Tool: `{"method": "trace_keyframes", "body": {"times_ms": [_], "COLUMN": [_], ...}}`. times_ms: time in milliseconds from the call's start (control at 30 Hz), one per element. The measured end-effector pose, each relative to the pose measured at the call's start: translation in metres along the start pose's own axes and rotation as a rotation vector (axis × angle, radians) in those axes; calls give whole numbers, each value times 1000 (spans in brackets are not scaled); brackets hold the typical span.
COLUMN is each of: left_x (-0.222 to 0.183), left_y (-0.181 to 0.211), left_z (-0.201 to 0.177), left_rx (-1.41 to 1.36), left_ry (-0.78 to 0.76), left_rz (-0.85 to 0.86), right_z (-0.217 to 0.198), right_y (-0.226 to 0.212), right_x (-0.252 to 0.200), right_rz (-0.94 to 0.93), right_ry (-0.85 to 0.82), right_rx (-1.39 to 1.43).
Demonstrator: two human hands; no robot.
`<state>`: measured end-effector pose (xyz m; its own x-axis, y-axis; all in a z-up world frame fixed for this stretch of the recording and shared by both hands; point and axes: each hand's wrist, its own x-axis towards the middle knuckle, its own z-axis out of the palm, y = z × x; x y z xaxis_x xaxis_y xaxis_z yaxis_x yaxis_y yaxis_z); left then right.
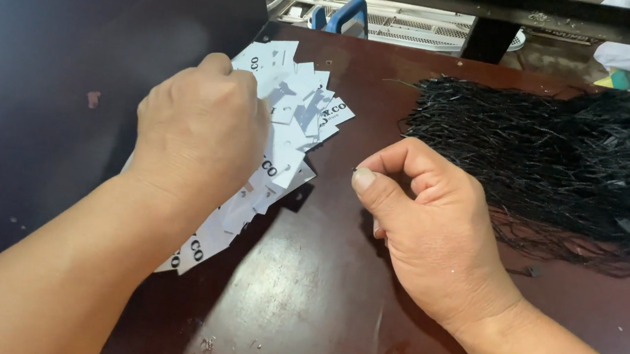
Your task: Attaching paper brand tags to plastic string fasteners by threading the string through the pre-punched hole in the tag.
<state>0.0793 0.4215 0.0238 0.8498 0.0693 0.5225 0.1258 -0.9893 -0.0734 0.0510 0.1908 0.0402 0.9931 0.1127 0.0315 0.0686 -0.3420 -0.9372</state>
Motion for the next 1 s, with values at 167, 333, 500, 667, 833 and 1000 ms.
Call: {"method": "trace_keyframes", "body": {"times_ms": [167,333,500,667,833,1000], "left_x": [3,1,7,11,11,-3], "left_y": [11,19,37,47,46,45], "left_z": [-29,-24,-66,-95,-106,-86], "left_rx": [-83,-75,-253,-441,-543,-620], "left_ry": [-99,-52,-19,-269,-418,1], "left_rz": [-130,-166,-205,-479,-612,-410], "right_z": [0,0,-1,-1,0,1], "right_y": [-3,-2,-6,-5,-7,0], "right_x": [0,-1,-3,-2,-3,-2], "right_rz": [28,1,14,14,25,-10], "right_ry": [-9,-8,-6,-5,-5,26], "right_rx": [-9,-15,25,21,17,151]}}
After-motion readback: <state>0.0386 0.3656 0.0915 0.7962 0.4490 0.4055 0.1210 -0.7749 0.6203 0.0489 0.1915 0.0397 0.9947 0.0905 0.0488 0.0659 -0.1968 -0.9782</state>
